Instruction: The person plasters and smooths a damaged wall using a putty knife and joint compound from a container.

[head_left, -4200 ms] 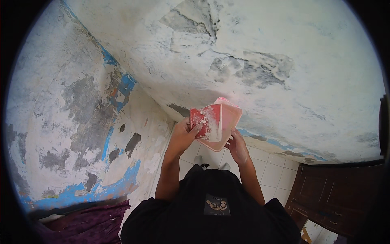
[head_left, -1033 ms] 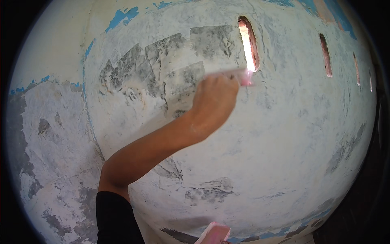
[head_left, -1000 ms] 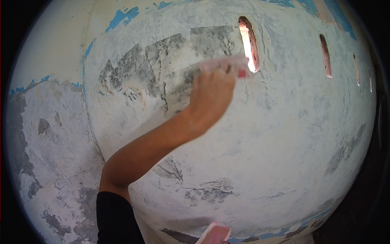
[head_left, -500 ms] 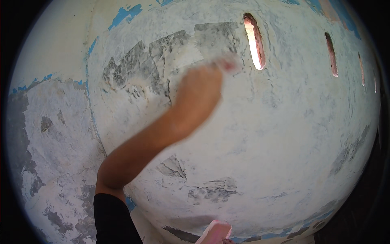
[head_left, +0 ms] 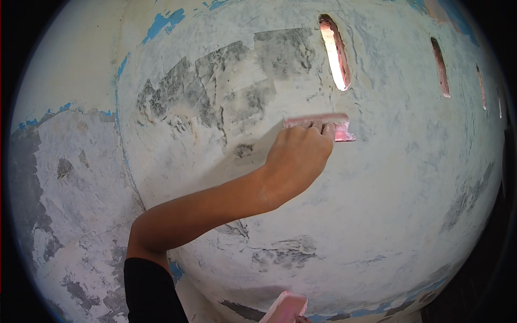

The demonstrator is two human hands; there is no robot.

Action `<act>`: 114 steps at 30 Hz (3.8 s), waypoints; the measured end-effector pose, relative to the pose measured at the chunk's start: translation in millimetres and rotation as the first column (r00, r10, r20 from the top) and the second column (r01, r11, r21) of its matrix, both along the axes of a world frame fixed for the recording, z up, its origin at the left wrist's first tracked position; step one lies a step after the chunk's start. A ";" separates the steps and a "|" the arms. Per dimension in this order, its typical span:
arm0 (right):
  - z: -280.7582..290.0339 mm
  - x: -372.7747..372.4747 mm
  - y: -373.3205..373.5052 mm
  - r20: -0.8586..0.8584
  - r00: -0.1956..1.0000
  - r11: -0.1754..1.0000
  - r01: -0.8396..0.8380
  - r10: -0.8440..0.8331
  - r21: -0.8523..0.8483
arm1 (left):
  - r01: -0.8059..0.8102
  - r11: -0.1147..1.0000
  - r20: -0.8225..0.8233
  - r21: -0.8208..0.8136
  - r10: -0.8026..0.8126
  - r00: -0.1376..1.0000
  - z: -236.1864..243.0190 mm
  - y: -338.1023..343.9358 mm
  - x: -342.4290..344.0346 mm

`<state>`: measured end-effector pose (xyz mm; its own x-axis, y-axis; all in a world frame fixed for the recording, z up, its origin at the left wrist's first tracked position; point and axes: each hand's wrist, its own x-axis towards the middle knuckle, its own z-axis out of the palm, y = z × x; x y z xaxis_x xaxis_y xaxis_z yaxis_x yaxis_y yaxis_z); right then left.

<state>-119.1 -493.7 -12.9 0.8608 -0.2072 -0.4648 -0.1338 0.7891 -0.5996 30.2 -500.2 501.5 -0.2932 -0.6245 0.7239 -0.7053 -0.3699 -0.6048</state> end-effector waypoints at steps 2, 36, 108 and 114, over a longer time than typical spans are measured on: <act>-3.7 1.1 -0.8 0.001 1.000 1.000 -0.005 0.005 -0.009 | -0.099 0.979 -0.194 0.176 0.133 0.972 6.5 7.3 -5.6; 4.1 -49.4 -43.9 -0.066 0.998 0.995 0.017 -0.023 -0.094 | -0.002 0.997 -0.031 -0.072 0.000 1.000 -30.3 2.7 -1.8; -59.7 45.1 65.8 -0.051 0.995 0.994 0.076 -0.080 -0.085 | -0.028 0.846 -0.837 0.532 0.521 -0.169 -476.2 184.8 5.2; -67.2 50.0 73.6 0.037 0.994 0.987 0.109 -0.105 -0.120 | -0.022 0.924 -0.895 0.381 0.362 -0.262 -492.5 190.3 7.7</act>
<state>-69.1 -420.1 -80.1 0.8440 -0.3527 -0.4040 -0.0324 0.7184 -0.6948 37.9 -309.8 9.0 0.7890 -0.5972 -0.1447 -0.3909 -0.6695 0.6316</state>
